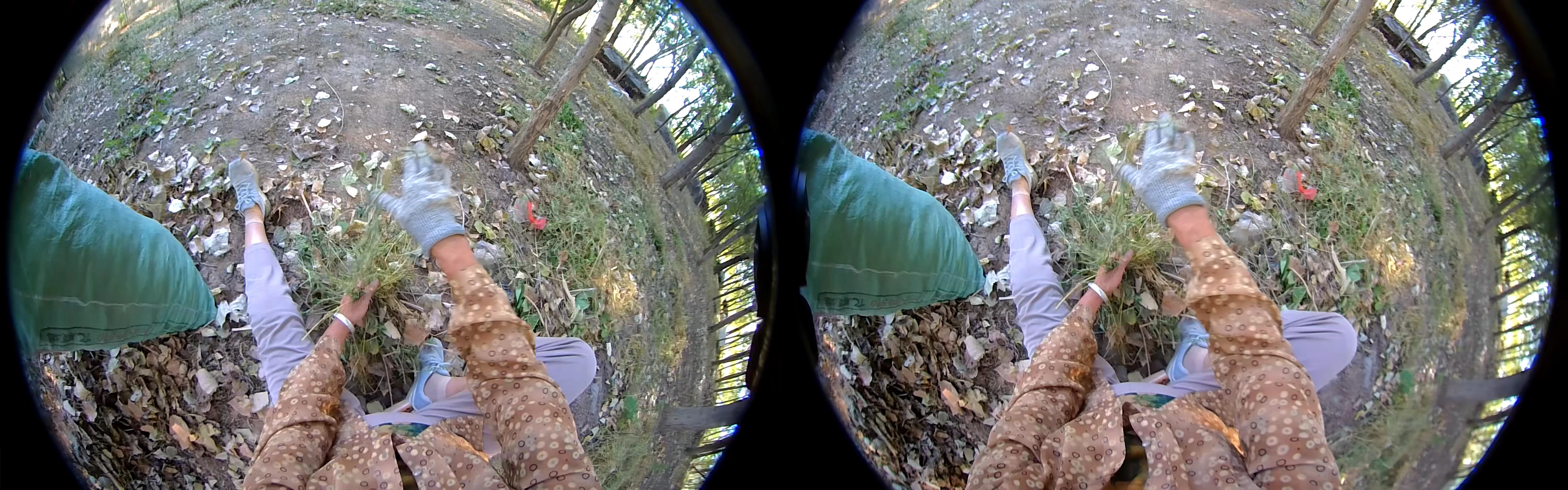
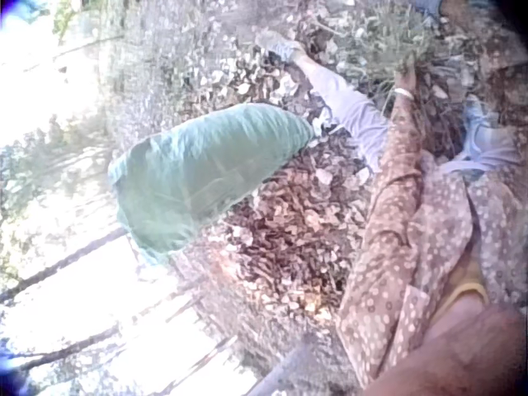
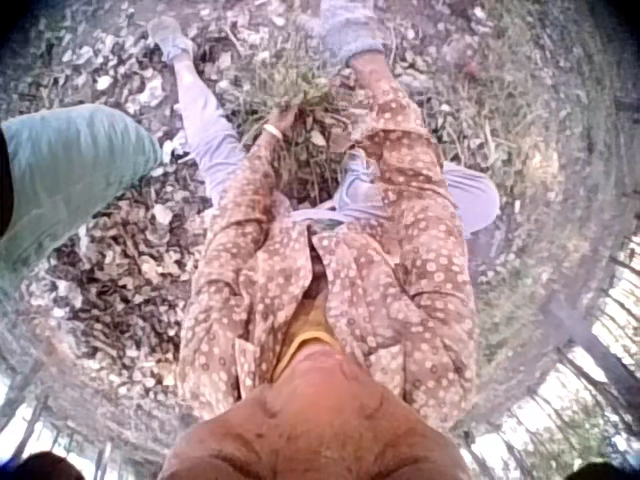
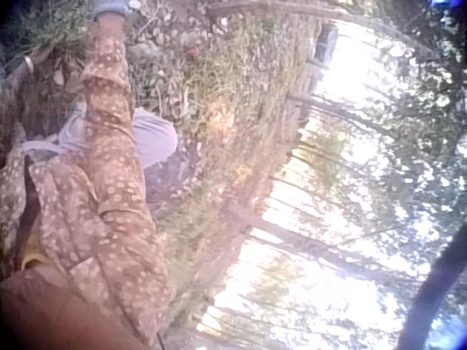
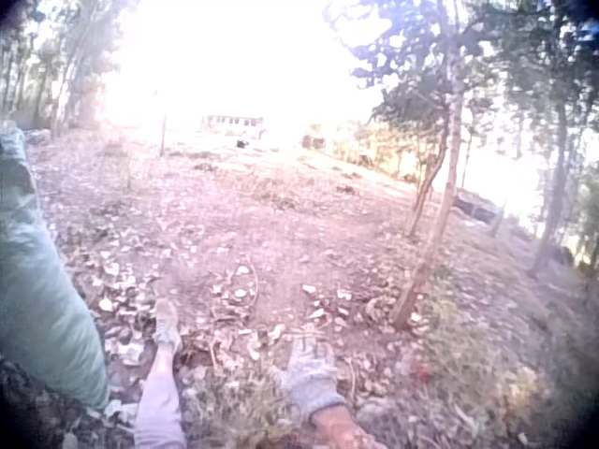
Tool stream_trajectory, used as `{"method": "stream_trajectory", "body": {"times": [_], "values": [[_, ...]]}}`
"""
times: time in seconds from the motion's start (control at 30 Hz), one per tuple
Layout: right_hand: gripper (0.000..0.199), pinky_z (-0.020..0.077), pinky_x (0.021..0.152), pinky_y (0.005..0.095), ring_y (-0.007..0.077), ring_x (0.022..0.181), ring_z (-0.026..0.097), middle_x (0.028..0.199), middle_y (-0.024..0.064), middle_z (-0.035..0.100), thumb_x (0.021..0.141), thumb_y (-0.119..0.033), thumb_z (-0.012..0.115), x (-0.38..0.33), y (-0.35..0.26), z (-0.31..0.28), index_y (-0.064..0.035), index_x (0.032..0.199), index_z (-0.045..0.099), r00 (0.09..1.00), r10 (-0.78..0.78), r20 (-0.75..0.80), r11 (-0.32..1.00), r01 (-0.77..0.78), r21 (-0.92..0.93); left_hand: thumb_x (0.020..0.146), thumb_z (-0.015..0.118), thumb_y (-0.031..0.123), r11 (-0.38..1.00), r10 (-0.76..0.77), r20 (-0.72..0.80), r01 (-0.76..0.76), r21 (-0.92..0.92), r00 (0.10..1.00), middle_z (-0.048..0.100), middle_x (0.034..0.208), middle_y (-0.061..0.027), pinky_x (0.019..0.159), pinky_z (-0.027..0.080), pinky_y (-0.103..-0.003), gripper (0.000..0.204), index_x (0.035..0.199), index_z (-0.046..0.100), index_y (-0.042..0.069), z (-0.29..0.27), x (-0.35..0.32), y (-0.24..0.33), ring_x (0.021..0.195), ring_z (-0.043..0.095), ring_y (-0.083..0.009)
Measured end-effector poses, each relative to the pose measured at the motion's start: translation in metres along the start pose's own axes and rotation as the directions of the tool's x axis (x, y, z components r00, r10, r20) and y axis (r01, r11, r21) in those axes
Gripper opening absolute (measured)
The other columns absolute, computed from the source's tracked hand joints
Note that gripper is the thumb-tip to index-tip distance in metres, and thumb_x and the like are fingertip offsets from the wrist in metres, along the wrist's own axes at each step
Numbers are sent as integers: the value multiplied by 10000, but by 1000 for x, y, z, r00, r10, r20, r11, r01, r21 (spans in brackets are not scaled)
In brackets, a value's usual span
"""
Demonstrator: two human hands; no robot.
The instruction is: The person sits on the ground and gathers dry leaves, grass, and small twigs by hand. They repeatedly pick up handfuls of debris and place them into a green sack positioned nearby.
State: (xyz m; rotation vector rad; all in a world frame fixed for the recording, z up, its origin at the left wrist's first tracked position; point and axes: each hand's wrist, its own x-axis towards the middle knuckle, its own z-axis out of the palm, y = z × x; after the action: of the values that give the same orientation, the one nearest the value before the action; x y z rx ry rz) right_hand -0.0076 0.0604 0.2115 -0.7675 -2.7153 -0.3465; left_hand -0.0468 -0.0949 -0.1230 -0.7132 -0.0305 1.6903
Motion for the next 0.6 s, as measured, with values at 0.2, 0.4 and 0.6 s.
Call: {"method": "stream_trajectory", "body": {"times": [0.2, 0.4, 0.6], "values": [[848, 167, 1134, 479, 356, 1380, 252, 1480, 215, 271, 876, -591, 430, -52, -23, -6, 20, 1432, 238, 733, -311, 606, 949, 276, 154, 993, 346, 176, 948, 92, -13, -83, 308, 996, 380, 1422, -145, 1104, 316, -360, 416, 1359, 367, -22, 7, -1, -7, 1297, 377, -272], [697, 62, 1117, 587, 348, 1365, 294, 1474, 203, 297, 877, -290, 507, -87, -53, 92, -45, 1458, 211, 784, -497, 372, 862, 496, 104, 958, 468, 303, -362, 227, 452, -356, 861, 863, 509, 1306, -164, 1053, 339, -368, 414, 1256, 517, 20, -11, -16, 25, 1222, 458, -288], [458, 431, 936, 437, 342, 1069, 585, 1141, 211, 603, 837, -137, 476, -106, -12, 111, -28, 1281, 462, 655, -296, 695, 944, 91, 316, 962, 474, 343, -658, 140, 424, -236, 715, 895, 551, 1236, -143, 1025, 348, -344, 413, 1231, 548, 39, 34, -38, -12, 1171, 484, -242]]}}
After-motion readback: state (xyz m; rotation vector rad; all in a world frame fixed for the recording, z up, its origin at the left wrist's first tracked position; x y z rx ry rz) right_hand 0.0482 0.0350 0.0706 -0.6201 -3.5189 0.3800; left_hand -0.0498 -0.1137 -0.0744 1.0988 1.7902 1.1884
